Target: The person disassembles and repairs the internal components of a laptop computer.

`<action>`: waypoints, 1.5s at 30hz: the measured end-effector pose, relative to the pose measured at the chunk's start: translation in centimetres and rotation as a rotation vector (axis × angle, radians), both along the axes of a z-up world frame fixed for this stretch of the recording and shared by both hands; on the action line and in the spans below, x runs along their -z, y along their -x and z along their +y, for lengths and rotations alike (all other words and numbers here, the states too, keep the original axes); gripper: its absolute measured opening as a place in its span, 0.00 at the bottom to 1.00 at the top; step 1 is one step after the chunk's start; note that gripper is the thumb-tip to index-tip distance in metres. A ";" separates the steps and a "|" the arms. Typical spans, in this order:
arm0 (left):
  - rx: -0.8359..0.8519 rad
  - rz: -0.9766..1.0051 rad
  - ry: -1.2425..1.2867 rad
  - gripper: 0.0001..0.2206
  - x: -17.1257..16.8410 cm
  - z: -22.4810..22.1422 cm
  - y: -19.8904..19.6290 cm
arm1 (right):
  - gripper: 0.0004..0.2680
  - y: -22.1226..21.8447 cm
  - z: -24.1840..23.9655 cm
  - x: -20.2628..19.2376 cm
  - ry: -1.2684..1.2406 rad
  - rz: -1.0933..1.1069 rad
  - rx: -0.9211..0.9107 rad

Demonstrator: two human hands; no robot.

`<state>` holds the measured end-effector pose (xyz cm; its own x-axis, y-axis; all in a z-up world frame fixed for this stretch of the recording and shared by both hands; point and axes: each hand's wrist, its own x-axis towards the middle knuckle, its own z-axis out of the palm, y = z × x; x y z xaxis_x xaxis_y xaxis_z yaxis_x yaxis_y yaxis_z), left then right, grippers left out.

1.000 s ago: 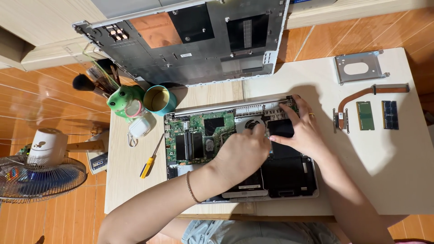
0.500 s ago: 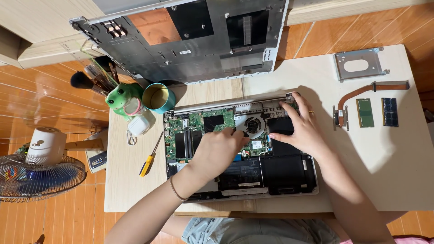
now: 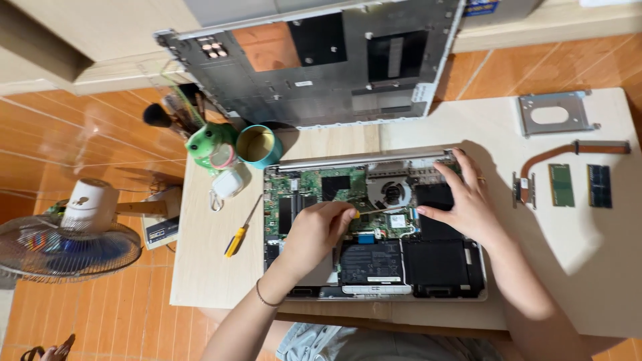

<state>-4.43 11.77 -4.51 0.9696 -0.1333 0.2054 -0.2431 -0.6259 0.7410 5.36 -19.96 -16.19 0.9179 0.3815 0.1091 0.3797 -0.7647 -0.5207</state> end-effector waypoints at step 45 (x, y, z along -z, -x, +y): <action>-1.060 0.038 0.354 0.15 5.5 18.1 3.7 | 0.37 -0.4 -0.4 0.5 0.031 0.064 0.052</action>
<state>-8.09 29.83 -9.98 0.5649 0.8243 0.0360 0.3145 -0.2554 0.9142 5.71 -20.33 -16.72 0.9414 0.3351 0.0387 0.3057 -0.7988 -0.5182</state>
